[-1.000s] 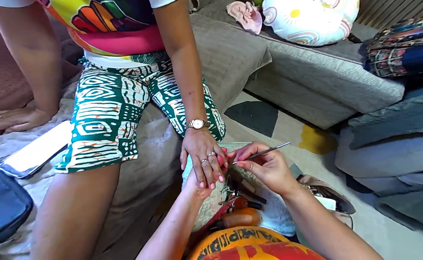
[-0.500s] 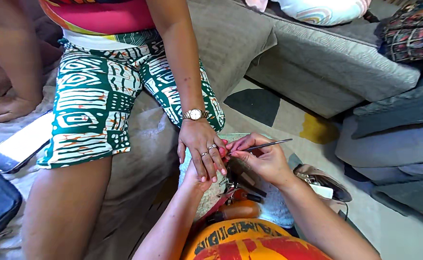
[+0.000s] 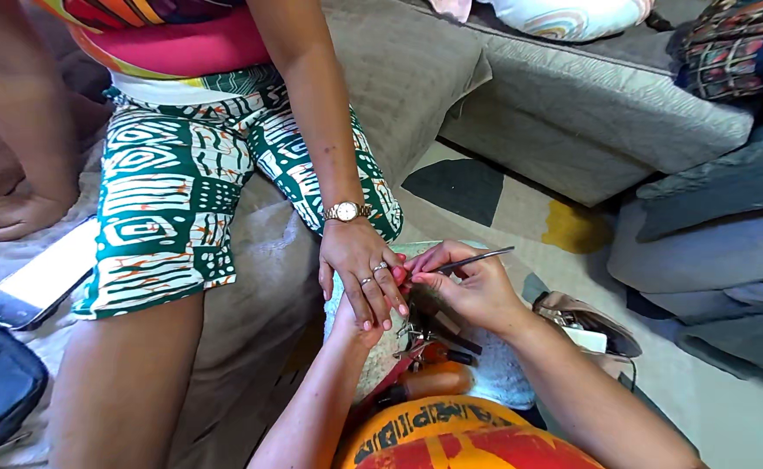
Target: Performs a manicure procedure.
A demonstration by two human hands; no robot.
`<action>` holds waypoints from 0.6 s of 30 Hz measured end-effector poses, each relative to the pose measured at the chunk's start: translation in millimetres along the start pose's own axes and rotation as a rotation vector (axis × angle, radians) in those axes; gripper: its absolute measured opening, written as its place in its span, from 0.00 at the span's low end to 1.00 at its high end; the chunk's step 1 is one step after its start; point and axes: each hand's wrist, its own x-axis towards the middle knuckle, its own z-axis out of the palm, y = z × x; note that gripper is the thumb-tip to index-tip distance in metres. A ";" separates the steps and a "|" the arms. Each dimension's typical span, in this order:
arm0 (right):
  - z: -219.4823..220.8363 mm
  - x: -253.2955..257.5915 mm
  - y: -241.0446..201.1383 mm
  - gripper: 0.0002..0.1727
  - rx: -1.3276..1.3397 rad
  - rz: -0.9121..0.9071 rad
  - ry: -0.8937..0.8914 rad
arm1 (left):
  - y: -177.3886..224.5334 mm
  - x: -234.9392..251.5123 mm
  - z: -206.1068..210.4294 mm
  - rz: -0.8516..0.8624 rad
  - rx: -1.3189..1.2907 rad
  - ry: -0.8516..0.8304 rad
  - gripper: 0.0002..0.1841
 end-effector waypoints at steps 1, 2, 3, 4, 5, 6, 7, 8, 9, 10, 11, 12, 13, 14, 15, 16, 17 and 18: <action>-0.1 -0.3 0.1 0.04 -0.002 -0.003 -0.003 | 0.0 0.1 0.1 -0.001 -0.005 0.003 0.15; -0.8 -1.4 -0.2 0.04 -0.008 -0.012 -0.012 | 0.2 0.3 -0.1 -0.001 -0.005 -0.001 0.15; -1.9 -2.8 -1.1 0.04 -0.023 -0.022 -0.030 | 0.2 0.5 -1.1 0.002 -0.005 -0.012 0.15; -2.6 -3.9 -1.9 0.04 -0.044 -0.032 -0.044 | 0.0 0.8 -2.4 0.006 -0.005 -0.023 0.14; -2.4 -4.3 -2.2 0.04 -0.066 -0.036 -0.048 | -0.4 1.1 -3.6 0.011 0.000 -0.029 0.14; -1.6 -3.8 -2.0 0.05 -0.084 -0.039 -0.042 | -1.1 1.3 -4.4 0.014 -0.003 -0.031 0.15; -0.8 -2.6 -1.4 0.04 -0.095 -0.047 -0.033 | -1.2 1.2 -4.0 0.013 -0.008 -0.022 0.15; -0.2 -1.3 -1.1 0.04 -0.103 -0.056 -0.024 | -1.1 1.1 -2.8 0.011 -0.011 -0.007 0.15; 0.1 -0.9 -1.1 0.04 -0.107 -0.064 -0.021 | -1.1 0.7 -2.6 0.009 -0.011 -0.003 0.16; 0.0 -1.4 -1.5 0.04 -0.106 -0.071 -0.024 | -1.0 0.6 -3.5 0.010 -0.012 -0.012 0.16; -0.7 -2.6 -2.5 0.04 -0.112 -0.074 -0.036 | -0.8 0.7 -4.8 0.013 -0.008 -0.027 0.15; -1.8 -3.7 -3.6 0.05 -0.124 -0.076 -0.055 | -0.6 1.1 -5.3 0.016 0.001 -0.033 0.15; -2.5 -4.0 -4.2 0.05 -0.140 -0.077 -0.068 | -0.6 1.2 -5.3 0.016 0.007 -0.031 0.15; -2.7 -3.4 -4.4 0.05 -0.156 -0.079 -0.074 | -1.0 0.9 -4.9 0.015 0.006 -0.021 0.15; -2.5 -1.8 -4.4 0.05 -0.163 -0.082 -0.071 | -1.3 0.5 -4.2 0.011 0.001 -0.009 0.16; -1.8 0.3 -4.1 0.04 -0.165 -0.087 -0.063 | -1.2 0.4 -3.3 0.008 -0.006 0.005 0.16; -0.9 2.0 -3.6 0.03 -0.164 -0.092 -0.052 | -1.0 0.6 -2.6 0.006 -0.006 0.014 0.16; -0.4 2.4 -3.1 0.03 -0.156 -0.093 -0.047 | -0.9 0.7 -2.5 0.004 -0.009 0.012 0.16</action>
